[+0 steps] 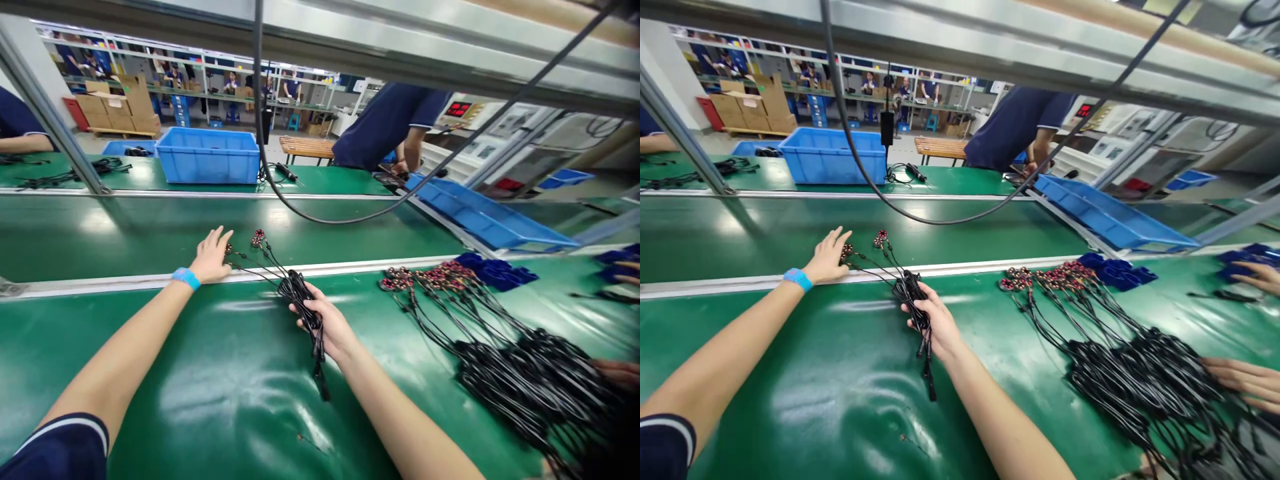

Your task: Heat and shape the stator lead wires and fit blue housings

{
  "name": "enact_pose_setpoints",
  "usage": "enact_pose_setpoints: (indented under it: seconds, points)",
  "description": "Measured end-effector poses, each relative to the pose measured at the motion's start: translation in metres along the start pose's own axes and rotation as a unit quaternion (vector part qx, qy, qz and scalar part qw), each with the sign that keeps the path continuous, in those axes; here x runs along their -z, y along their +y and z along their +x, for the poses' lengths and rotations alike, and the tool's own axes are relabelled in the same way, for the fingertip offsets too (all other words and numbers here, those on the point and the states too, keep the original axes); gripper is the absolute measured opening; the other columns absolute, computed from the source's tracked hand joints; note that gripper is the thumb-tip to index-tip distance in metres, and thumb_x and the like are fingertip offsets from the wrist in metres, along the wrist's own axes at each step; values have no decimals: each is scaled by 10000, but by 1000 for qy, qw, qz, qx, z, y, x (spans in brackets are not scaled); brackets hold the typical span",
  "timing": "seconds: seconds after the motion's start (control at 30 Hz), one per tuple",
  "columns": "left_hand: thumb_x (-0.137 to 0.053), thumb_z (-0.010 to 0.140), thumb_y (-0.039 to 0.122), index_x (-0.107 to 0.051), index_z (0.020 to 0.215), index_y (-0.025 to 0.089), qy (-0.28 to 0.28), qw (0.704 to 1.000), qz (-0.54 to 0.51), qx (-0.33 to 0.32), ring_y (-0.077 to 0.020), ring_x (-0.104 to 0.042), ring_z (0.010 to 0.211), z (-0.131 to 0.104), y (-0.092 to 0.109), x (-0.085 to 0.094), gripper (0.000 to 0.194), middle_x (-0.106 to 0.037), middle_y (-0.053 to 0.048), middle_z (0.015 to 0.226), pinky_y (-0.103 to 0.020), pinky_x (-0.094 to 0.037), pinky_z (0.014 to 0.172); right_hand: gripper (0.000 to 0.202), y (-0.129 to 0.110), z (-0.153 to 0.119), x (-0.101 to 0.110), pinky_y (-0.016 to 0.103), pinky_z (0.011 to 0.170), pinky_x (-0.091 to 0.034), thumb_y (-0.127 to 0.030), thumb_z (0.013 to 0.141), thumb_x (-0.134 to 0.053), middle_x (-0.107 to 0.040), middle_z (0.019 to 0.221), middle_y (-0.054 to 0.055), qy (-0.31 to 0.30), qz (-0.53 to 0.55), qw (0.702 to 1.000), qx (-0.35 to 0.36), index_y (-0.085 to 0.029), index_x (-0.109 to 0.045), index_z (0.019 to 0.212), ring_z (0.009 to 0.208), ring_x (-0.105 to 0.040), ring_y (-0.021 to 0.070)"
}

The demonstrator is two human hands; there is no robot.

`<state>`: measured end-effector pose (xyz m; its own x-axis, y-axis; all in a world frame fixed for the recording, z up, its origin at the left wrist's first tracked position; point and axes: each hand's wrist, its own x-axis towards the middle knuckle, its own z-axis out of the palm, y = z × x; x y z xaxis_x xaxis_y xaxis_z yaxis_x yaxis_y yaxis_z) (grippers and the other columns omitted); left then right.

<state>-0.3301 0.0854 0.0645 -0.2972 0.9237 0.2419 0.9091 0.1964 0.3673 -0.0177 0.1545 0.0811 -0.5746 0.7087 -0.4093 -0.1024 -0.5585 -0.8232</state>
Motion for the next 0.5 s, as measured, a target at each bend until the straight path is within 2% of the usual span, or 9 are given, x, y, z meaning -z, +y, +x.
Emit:
enact_pose_setpoints:
  seconds: [0.07,0.13,0.2,0.3,0.4,0.5]
  points:
    - [-647,752,273,-226,1586,159,-32,999,20,19,-470,-185,1529,14,-23,-7,941,-168,-239,1666,-671,-275,1182,540,-2,-1,3,212,520,-571,-179,727,-695,-732,1075,22,6,2,1000,5,-272,-578,1246,882,-755,195]
    - [-612,841,333,-211,1594,156,-52,998,34,7,-390,-241,1533,30,-28,-19,872,-199,-215,1667,-562,-310,1206,537,-2,-1,6,216,525,-575,-185,731,-695,-732,1080,22,14,9,1000,5,-271,-578,1248,877,-755,191]
    - [-578,913,378,-196,1601,156,-54,997,47,-11,-333,-304,1513,48,-16,-34,818,-260,-193,1653,-484,-334,1204,541,-2,0,11,217,527,-578,-185,734,-700,-733,1091,24,21,18,1000,6,-266,-578,1255,870,-755,186]
    - [-590,953,448,-234,1591,170,-40,997,69,-19,-347,-418,1422,76,11,-54,781,-345,-187,1606,-501,-397,1139,549,-3,2,19,220,521,-579,-182,741,-707,-735,1091,30,32,31,999,14,-258,-575,1268,867,-756,189]
    - [-577,985,483,-370,1527,220,-20,996,91,-11,-345,-487,1323,98,34,-68,637,-442,-151,1513,-550,-437,1073,542,-6,4,26,222,519,-582,-184,751,-700,-735,1090,33,51,48,997,22,-258,-573,1273,869,-759,191]
    - [-559,1001,505,-499,1411,219,-7,994,108,11,-323,-525,1240,112,48,-76,503,-517,-126,1378,-545,-479,1011,531,-10,7,32,219,522,-580,-192,754,-697,-733,1112,39,55,54,997,27,-257,-579,1268,876,-760,193]
